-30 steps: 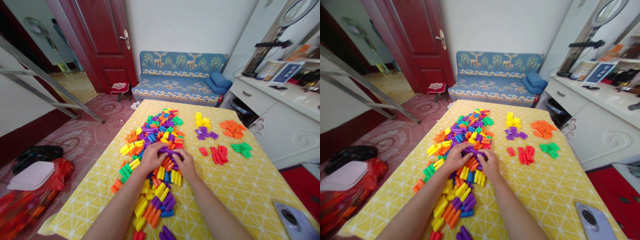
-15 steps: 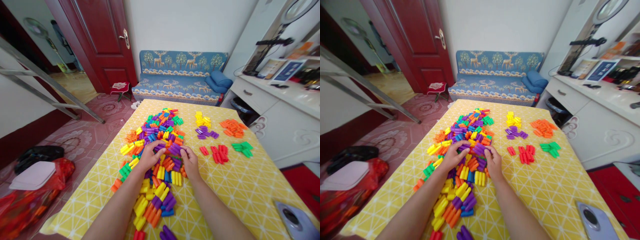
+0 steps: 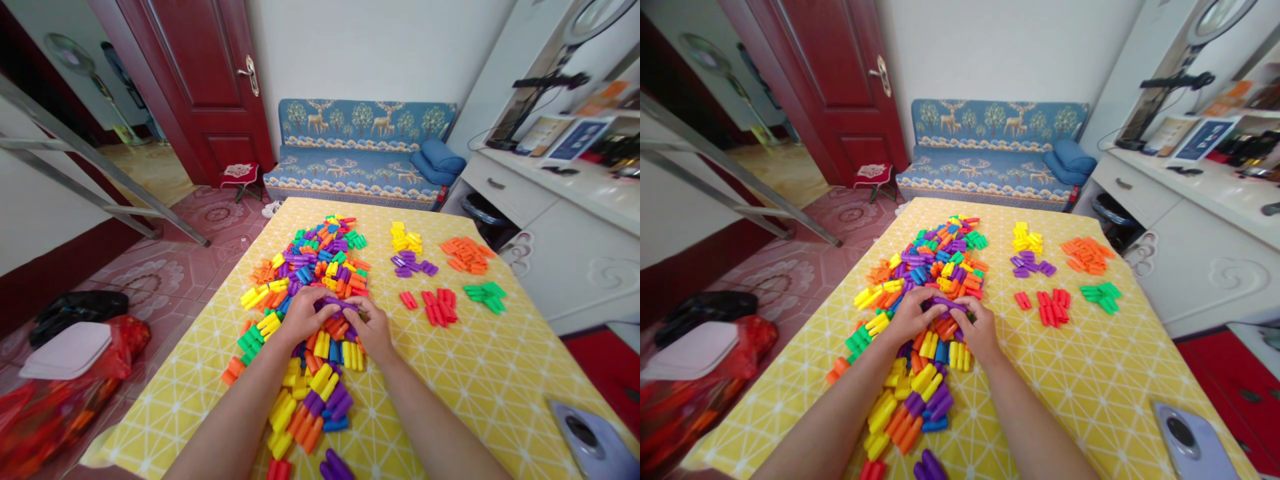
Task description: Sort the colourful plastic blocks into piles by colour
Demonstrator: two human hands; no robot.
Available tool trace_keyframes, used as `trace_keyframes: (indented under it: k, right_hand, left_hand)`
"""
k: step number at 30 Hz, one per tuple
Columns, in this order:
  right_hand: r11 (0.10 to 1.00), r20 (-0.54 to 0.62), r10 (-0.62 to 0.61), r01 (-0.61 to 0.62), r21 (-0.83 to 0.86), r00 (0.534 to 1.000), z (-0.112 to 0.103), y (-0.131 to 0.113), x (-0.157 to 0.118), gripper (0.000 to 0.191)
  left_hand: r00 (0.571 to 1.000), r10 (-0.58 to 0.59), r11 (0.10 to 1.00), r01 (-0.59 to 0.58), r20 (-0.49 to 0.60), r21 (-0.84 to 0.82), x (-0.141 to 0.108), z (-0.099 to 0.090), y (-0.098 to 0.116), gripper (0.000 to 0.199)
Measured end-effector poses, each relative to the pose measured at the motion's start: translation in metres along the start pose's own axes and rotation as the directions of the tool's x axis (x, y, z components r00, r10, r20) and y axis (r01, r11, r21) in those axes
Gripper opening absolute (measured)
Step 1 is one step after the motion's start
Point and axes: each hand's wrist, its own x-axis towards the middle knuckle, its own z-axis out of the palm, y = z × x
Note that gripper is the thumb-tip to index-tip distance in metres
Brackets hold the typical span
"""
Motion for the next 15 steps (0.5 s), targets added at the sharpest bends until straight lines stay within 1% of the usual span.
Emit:
trace_keyframes:
  k: [3, 6, 9, 12, 14, 15]
  right_hand:
    - [1.000, -0.013, -0.013, 0.013, -0.009, 1.000, 0.001, -0.002, 0.000, 0.018]
    - [0.997, -0.032, -0.043, 0.041, -0.071, 0.999, 0.002, -0.003, -0.003, 0.017]
    - [0.981, -0.117, -0.100, 0.078, -0.179, 0.988, 0.002, -0.003, -0.004, 0.014]
    - [0.975, -0.241, -0.141, 0.092, -0.203, 0.960, -0.003, -0.002, -0.002, 0.013]
    - [0.981, -0.270, -0.125, 0.078, -0.179, 0.955, -0.007, 0.000, 0.001, 0.013]
    - [0.983, -0.255, -0.113, 0.071, -0.170, 0.960, -0.008, 0.000, 0.003, 0.014]
  left_hand:
    - [1.000, 0.013, 1.000, -0.014, 0.026, 0.020, 0.000, 0.001, 0.002, 0.021]
    - [0.999, 0.020, 0.999, -0.022, 0.050, 0.043, 0.001, 0.002, 0.004, 0.020]
    - [0.999, -0.008, 0.998, 0.006, 0.042, 0.062, 0.001, 0.002, 0.003, 0.021]
    - [0.997, -0.080, 0.994, 0.080, -0.002, 0.076, 0.001, 0.000, 0.001, 0.025]
    - [0.995, -0.098, 0.991, 0.098, -0.003, 0.086, 0.001, -0.002, 0.001, 0.027]
    - [0.996, -0.093, 0.992, 0.092, 0.005, 0.088, 0.001, -0.002, 0.001, 0.028]
